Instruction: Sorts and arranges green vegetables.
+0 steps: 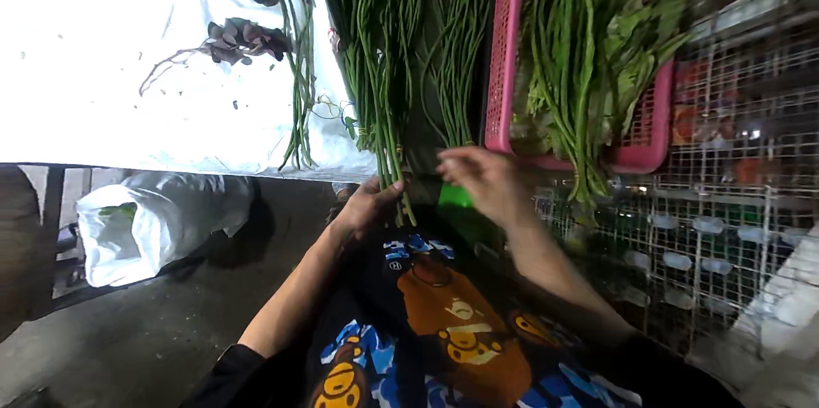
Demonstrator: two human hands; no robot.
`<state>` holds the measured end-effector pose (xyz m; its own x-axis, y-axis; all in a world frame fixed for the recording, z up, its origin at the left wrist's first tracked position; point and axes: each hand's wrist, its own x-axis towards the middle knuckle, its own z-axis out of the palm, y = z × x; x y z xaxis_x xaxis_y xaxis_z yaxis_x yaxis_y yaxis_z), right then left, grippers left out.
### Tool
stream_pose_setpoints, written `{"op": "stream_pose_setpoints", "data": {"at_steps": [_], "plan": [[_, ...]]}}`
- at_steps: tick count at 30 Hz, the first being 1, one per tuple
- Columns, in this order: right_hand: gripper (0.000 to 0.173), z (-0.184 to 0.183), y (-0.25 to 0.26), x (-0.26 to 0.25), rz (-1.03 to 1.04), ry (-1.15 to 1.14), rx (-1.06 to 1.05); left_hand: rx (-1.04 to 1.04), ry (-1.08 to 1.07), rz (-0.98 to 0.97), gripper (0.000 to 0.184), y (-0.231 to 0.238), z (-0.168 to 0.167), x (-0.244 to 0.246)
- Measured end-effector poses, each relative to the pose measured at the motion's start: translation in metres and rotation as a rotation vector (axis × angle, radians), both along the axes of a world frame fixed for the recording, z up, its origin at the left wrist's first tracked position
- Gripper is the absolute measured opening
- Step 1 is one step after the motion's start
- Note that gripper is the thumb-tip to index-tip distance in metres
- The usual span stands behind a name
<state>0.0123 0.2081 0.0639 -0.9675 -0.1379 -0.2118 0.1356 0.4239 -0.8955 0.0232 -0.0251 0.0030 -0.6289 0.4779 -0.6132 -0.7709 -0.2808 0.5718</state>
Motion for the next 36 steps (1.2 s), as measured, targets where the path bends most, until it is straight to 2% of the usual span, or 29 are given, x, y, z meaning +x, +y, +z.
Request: {"op": "stream_pose_setpoints", "data": {"at_steps": [2, 4, 6, 8, 11, 14, 16, 18, 21, 24, 26, 30, 33, 36], "plan": [[0.033, -0.032, -0.036, -0.010, 0.033, -0.223, -0.028, 0.023, -0.005, -0.025, 0.017, -0.001, -0.002, 0.000], [0.033, -0.045, -0.060, -0.023, 0.035, -0.342, -0.040, 0.031, -0.005, -0.045, 0.016, -0.004, 0.000, -0.003], [0.028, -0.035, -0.067, -0.040, 0.070, -0.358, 0.016, 0.034, 0.004, -0.052, 0.019, -0.012, 0.003, -0.010], [0.030, -0.006, -0.062, -0.065, 0.066, -0.347, 0.059, 0.025, 0.015, -0.071, 0.026, -0.025, 0.005, -0.018], [0.034, 0.048, -0.033, -0.117, -0.094, -0.133, 0.087, 0.020, 0.006, -0.082, 0.029, -0.048, 0.005, -0.025], [0.029, 0.115, -0.005, -0.164, -0.370, 0.210, -0.106, -0.003, -0.003, -0.110, 0.032, -0.070, 0.009, -0.029], [0.024, 0.157, 0.017, -0.177, -0.525, 0.424, -0.238, -0.010, 0.008, -0.124, 0.035, -0.074, 0.008, -0.033], [0.023, 0.175, 0.034, -0.176, -0.586, 0.534, -0.233, -0.013, 0.025, -0.118, 0.036, -0.077, 0.007, -0.037], [0.031, 0.158, 0.054, -0.150, -0.603, 0.491, 0.055, -0.023, 0.023, -0.113, 0.037, -0.077, 0.006, -0.041], [0.040, 0.113, 0.066, -0.110, -0.645, 0.279, 0.427, -0.021, 0.017, -0.121, 0.036, -0.074, 0.005, -0.045], [0.042, 0.083, 0.074, -0.084, -0.680, 0.144, 0.556, -0.022, 0.004, -0.125, 0.035, -0.071, 0.005, -0.046], [0.040, 0.049, 0.084, -0.043, -0.715, 0.001, 0.700, -0.110, 0.005, -0.132, 0.030, -0.065, 0.006, -0.047], [0.037, 0.040, 0.088, -0.028, -0.738, 0.031, 0.770, -0.156, 0.022, -0.139, 0.026, -0.056, 0.009, -0.048], [0.040, 0.048, 0.087, -0.017, -0.734, 0.122, 0.771, -0.176, 0.047, -0.179, 0.026, -0.046, 0.018, -0.047]]}}
